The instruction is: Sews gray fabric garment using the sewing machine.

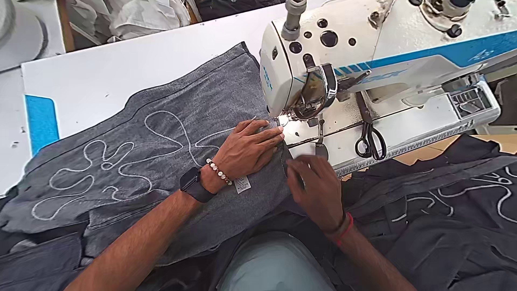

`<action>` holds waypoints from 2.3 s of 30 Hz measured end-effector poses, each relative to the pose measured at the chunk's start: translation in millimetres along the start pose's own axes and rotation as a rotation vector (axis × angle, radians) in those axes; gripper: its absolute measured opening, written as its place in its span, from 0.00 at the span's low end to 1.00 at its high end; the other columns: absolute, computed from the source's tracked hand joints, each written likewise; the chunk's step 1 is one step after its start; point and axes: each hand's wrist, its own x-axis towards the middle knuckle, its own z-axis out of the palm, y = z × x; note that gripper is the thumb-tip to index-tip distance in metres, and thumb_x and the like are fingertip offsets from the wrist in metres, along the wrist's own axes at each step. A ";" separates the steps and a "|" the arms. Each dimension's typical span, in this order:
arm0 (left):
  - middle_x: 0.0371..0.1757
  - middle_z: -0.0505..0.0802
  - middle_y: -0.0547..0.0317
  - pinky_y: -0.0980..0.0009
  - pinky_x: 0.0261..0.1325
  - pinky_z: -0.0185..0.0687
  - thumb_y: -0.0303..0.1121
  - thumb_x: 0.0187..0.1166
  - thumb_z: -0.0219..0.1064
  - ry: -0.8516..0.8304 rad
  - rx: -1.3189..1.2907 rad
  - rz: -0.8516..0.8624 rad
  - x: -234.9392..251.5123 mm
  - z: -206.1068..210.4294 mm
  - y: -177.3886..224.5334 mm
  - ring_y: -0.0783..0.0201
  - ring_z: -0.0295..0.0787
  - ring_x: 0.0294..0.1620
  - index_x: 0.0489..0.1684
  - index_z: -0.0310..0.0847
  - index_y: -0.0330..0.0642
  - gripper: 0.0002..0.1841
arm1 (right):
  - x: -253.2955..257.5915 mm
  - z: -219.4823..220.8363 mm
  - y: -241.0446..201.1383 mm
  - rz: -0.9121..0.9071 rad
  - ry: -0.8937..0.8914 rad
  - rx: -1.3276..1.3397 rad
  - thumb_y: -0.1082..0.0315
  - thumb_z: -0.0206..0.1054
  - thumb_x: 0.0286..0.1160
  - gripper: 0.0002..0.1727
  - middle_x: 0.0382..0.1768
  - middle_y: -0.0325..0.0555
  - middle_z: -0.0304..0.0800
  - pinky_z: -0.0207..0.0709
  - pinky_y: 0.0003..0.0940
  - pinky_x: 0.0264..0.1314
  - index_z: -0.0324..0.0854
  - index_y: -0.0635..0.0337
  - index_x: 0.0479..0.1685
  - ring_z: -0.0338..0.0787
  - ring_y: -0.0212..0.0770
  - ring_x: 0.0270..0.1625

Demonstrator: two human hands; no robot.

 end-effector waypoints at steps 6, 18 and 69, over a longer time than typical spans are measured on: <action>0.77 0.86 0.69 0.53 0.84 0.64 0.40 0.86 0.55 0.065 -0.002 -0.021 -2.9 7.7 1.6 0.55 0.74 0.83 0.71 0.88 0.58 0.21 | -86.0 -10.4 20.0 0.033 0.074 -0.079 0.62 0.66 0.74 0.08 0.27 0.43 0.86 0.79 0.35 0.25 0.89 0.54 0.39 0.87 0.40 0.28; 0.79 0.85 0.70 0.53 0.83 0.61 0.41 0.86 0.54 0.075 0.017 -0.077 -2.3 11.0 9.1 0.55 0.72 0.83 0.72 0.87 0.61 0.21 | 28.6 -2.0 -5.5 0.312 -0.035 -0.064 0.45 0.66 0.80 0.21 0.41 0.42 0.91 0.83 0.45 0.41 0.89 0.52 0.53 0.89 0.45 0.43; 0.60 0.94 0.62 0.49 0.80 0.58 0.43 0.85 0.58 0.121 0.166 0.194 30.5 -13.6 -76.5 0.50 0.77 0.76 0.54 0.94 0.61 0.15 | 84.4 26.9 0.9 0.042 -0.162 -0.348 0.59 0.57 0.86 0.19 0.15 0.44 0.80 0.66 0.43 0.15 0.89 0.51 0.65 0.83 0.48 0.17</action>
